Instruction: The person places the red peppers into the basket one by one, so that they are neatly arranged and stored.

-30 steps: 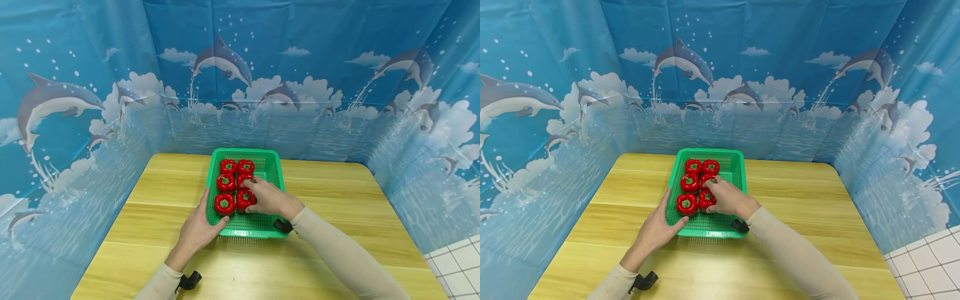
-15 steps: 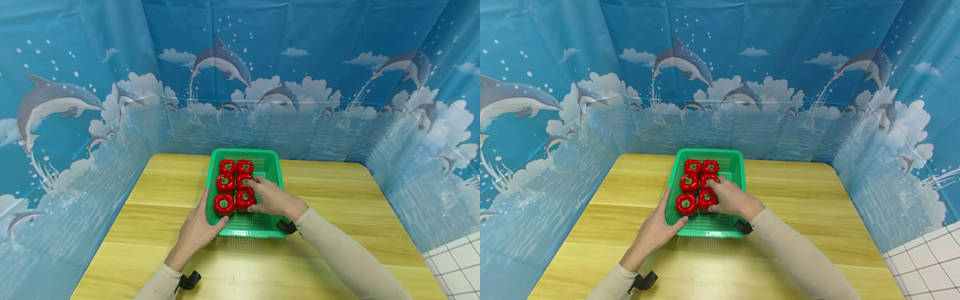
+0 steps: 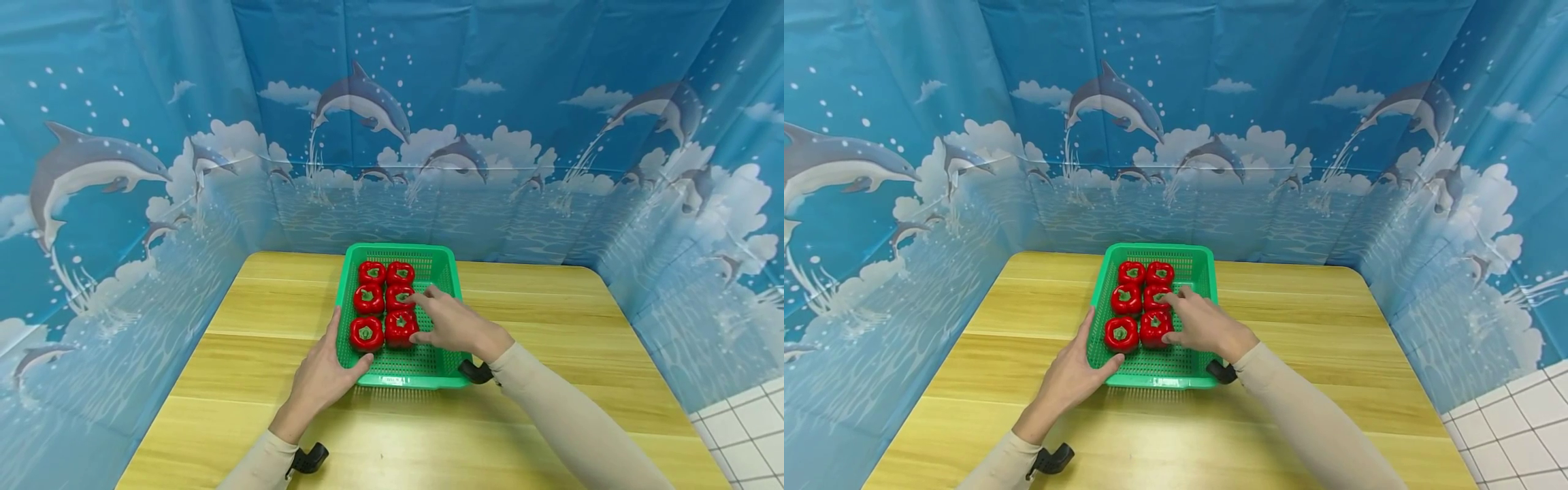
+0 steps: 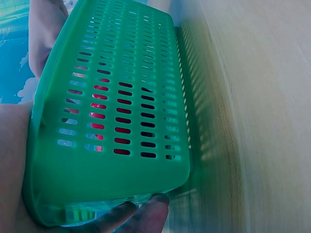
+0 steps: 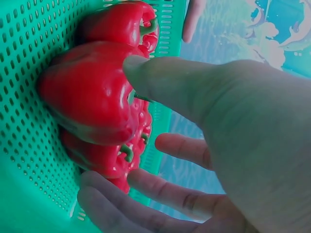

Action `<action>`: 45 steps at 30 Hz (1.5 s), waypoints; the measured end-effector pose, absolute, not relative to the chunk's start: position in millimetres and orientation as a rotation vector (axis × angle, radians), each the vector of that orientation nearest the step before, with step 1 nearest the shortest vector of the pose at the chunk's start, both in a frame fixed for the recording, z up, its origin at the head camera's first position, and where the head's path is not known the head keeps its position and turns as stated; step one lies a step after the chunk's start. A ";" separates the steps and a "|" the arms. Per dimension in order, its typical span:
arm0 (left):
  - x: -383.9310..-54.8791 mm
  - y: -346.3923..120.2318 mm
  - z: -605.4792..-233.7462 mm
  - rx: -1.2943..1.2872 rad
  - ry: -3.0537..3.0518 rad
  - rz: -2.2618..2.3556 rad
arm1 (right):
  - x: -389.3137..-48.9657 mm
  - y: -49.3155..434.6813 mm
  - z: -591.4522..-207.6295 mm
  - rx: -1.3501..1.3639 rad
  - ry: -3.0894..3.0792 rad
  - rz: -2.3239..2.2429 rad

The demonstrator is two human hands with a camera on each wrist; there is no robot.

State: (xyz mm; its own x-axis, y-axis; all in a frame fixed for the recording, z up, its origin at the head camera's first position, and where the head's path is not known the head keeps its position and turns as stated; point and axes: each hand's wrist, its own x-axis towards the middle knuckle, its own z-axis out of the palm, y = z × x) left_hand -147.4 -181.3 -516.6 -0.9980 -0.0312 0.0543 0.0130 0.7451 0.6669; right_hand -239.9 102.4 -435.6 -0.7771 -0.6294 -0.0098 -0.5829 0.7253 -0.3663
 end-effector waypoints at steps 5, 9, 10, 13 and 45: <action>-148.3 -182.0 -516.7 0.010 -2.871 -1.106 | -239.6 106.4 -434.8 -0.980 2.800 -0.536; -148.5 -182.6 -517.0 0.010 -2.872 -1.102 | -238.9 110.4 -435.1 -0.981 2.804 -0.565; -148.6 -182.7 -517.2 0.010 -2.873 -1.099 | -238.5 111.6 -435.2 -0.977 2.807 -0.573; -148.9 -182.9 -517.6 0.007 -2.875 -1.094 | -237.3 116.1 -435.6 -0.954 2.824 -0.592; -154.0 -225.5 -510.3 -0.083 -2.913 -1.191 | -208.5 226.1 -481.6 -0.684 3.138 -0.883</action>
